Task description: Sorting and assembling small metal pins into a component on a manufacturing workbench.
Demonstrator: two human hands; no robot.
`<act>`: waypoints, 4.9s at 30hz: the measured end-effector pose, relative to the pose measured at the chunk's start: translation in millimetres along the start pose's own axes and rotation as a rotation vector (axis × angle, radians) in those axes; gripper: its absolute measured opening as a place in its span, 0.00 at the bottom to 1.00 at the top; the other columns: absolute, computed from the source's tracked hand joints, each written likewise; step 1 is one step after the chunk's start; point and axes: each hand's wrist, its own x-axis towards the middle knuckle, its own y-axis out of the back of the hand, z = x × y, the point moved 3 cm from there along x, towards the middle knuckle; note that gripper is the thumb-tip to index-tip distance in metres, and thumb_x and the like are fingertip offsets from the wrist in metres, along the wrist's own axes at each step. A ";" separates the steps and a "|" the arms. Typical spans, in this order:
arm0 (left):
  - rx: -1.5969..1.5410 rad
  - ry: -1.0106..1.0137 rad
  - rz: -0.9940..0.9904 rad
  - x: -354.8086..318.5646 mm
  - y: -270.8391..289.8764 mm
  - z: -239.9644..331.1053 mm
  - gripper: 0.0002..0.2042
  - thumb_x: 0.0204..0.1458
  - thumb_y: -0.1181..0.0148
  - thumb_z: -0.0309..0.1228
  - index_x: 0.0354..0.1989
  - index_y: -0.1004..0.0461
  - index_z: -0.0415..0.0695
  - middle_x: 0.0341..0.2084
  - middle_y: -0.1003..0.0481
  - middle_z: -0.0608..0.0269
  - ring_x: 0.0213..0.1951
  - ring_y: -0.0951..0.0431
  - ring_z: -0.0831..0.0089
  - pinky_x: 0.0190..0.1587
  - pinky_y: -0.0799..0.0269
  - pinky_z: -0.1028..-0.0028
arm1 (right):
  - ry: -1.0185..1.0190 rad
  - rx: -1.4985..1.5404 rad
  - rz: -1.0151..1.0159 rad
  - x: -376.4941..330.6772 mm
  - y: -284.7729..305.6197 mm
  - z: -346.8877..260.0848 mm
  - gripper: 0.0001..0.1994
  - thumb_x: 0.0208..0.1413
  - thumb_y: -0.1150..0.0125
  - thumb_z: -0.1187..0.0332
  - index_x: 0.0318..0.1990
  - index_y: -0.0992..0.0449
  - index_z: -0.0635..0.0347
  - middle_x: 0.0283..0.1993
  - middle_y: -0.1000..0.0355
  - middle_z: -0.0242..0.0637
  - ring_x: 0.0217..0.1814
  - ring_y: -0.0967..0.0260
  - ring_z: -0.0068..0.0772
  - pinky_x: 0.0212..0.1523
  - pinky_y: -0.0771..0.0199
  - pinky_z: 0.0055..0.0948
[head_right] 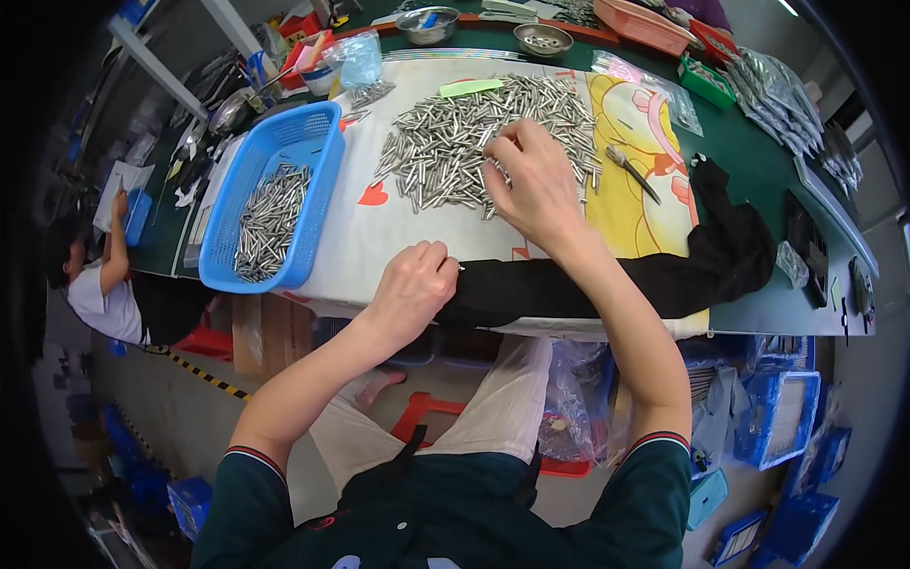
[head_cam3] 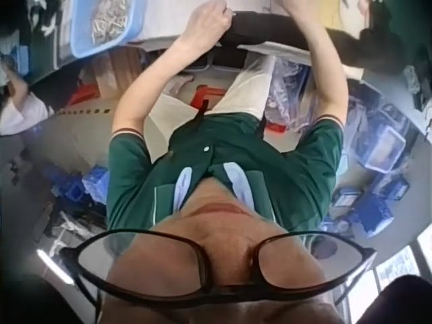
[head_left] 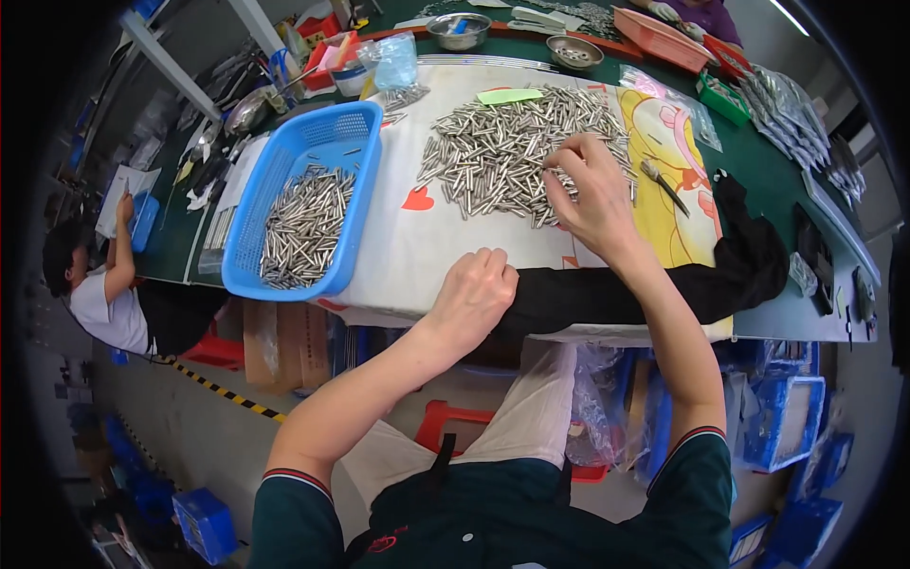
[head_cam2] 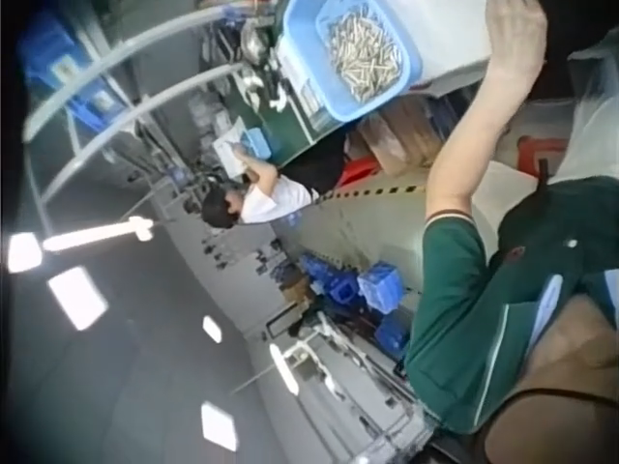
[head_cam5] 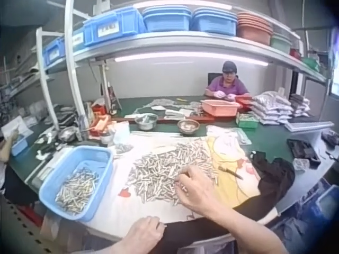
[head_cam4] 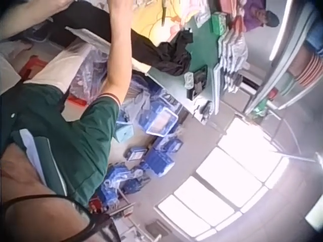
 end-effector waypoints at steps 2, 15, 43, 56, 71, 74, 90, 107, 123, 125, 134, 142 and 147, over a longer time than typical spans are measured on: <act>-0.022 0.004 0.007 2.3 -1.4 -7.0 0.04 0.33 0.45 0.22 0.19 0.32 0.40 0.21 0.35 0.60 0.26 0.31 0.68 0.29 0.32 0.71 | -0.007 0.068 -0.077 -3.4 -7.3 -17.8 0.05 0.42 0.41 0.73 0.28 0.28 0.61 0.32 0.36 0.38 0.35 0.36 0.39 0.35 0.35 0.33; -1.377 0.574 0.336 68.0 -23.0 -87.3 0.08 0.54 0.49 0.27 0.29 0.28 0.35 0.24 0.24 0.64 0.23 0.27 0.80 0.27 0.32 0.80 | -0.386 0.651 -0.076 34.2 -53.6 33.7 0.09 0.51 0.43 0.69 0.32 0.25 0.68 0.27 0.29 0.35 0.23 0.38 0.18 0.25 0.35 0.20; -1.733 0.702 0.130 81.5 -43.9 -92.2 0.10 0.53 0.47 0.24 0.44 0.30 0.35 0.27 0.25 0.60 0.27 0.25 0.79 0.31 0.27 0.80 | -0.468 0.661 -0.085 19.4 -47.4 30.4 0.05 0.51 0.44 0.74 0.34 0.25 0.66 0.27 0.31 0.32 0.28 0.35 0.19 0.28 0.34 0.18; -1.877 0.459 -0.104 84.5 -24.6 -86.0 0.26 0.51 0.43 0.28 0.58 0.44 0.38 0.24 0.26 0.58 0.24 0.26 0.78 0.28 0.30 0.81 | -0.521 0.824 -0.531 21.6 -41.3 25.3 0.18 0.61 0.56 0.59 0.24 0.32 0.62 0.17 0.36 0.27 0.19 0.40 0.16 0.20 0.42 0.18; -1.366 0.292 0.161 85.8 -29.9 -88.1 0.09 0.46 0.42 0.26 0.37 0.22 0.41 0.45 0.27 0.61 0.49 0.31 0.72 0.53 0.39 0.72 | -1.480 1.980 -0.499 -12.0 -83.0 7.0 0.19 0.58 0.60 0.65 0.13 0.46 0.47 0.08 0.55 0.20 0.07 0.61 0.14 0.09 0.62 0.17; -1.524 0.347 0.164 86.0 -34.1 -88.2 0.08 0.45 0.41 0.25 0.35 0.22 0.39 0.44 0.26 0.60 0.44 0.29 0.74 0.49 0.35 0.74 | -1.479 2.017 -0.517 -13.2 -82.6 7.8 0.18 0.59 0.60 0.65 0.14 0.45 0.46 0.08 0.55 0.20 0.07 0.62 0.14 0.09 0.62 0.17; -1.257 0.255 0.250 85.4 -27.9 -87.5 0.09 0.40 0.40 0.17 0.31 0.21 0.42 0.38 0.26 0.60 0.42 0.27 0.73 0.46 0.33 0.75 | -1.470 1.965 -0.470 -13.6 -83.6 12.2 0.20 0.61 0.59 0.56 0.15 0.46 0.44 0.09 0.57 0.18 0.09 0.62 0.13 0.11 0.63 0.16; -1.569 0.428 0.399 82.1 -26.0 -89.3 0.07 0.51 0.46 0.22 0.36 0.24 0.37 0.40 0.25 0.59 0.39 0.25 0.75 0.44 0.29 0.77 | -1.149 1.385 -0.341 -2.6 -69.8 5.7 0.24 0.62 0.61 0.52 0.16 0.39 0.56 0.11 0.49 0.22 0.11 0.58 0.14 0.13 0.58 0.19; -2.082 0.857 -0.018 72.3 -39.4 -96.1 0.10 0.56 0.51 0.27 0.41 0.30 0.33 0.36 0.27 0.59 0.39 0.25 0.74 0.46 0.27 0.78 | -0.549 0.618 -0.088 6.3 -62.0 26.3 0.06 0.49 0.43 0.74 0.35 0.25 0.63 0.31 0.33 0.30 0.31 0.37 0.19 0.32 0.36 0.19; -2.146 0.818 -0.030 70.7 -43.9 -99.1 0.10 0.56 0.52 0.27 0.42 0.31 0.32 0.37 0.28 0.58 0.39 0.25 0.73 0.46 0.26 0.77 | -0.545 0.617 -0.087 6.3 -62.3 26.1 0.06 0.49 0.43 0.74 0.35 0.25 0.63 0.31 0.33 0.30 0.31 0.37 0.18 0.32 0.35 0.19; -2.294 0.763 -0.051 71.6 -42.1 -96.6 0.11 0.56 0.52 0.27 0.42 0.32 0.31 0.39 0.28 0.53 0.38 0.24 0.68 0.45 0.25 0.76 | -0.617 0.699 -0.010 6.5 -62.4 26.0 0.05 0.47 0.46 0.76 0.32 0.25 0.64 0.29 0.36 0.33 0.28 0.37 0.21 0.29 0.35 0.21; -1.364 0.703 0.363 47.3 14.3 -85.3 0.08 0.50 0.44 0.23 0.37 0.26 0.34 0.28 0.23 0.55 0.29 0.22 0.71 0.33 0.27 0.78 | -0.531 0.481 0.182 13.0 -47.6 43.2 0.04 0.48 0.46 0.77 0.31 0.24 0.62 0.28 0.35 0.31 0.25 0.39 0.19 0.26 0.39 0.19; -0.258 0.438 0.551 7.8 99.6 -72.7 0.06 0.43 0.41 0.18 0.31 0.25 0.36 0.25 0.24 0.55 0.26 0.23 0.69 0.30 0.30 0.76 | -0.426 0.390 0.125 13.4 -46.6 38.6 0.05 0.46 0.45 0.77 0.31 0.25 0.63 0.27 0.34 0.34 0.24 0.37 0.23 0.26 0.37 0.21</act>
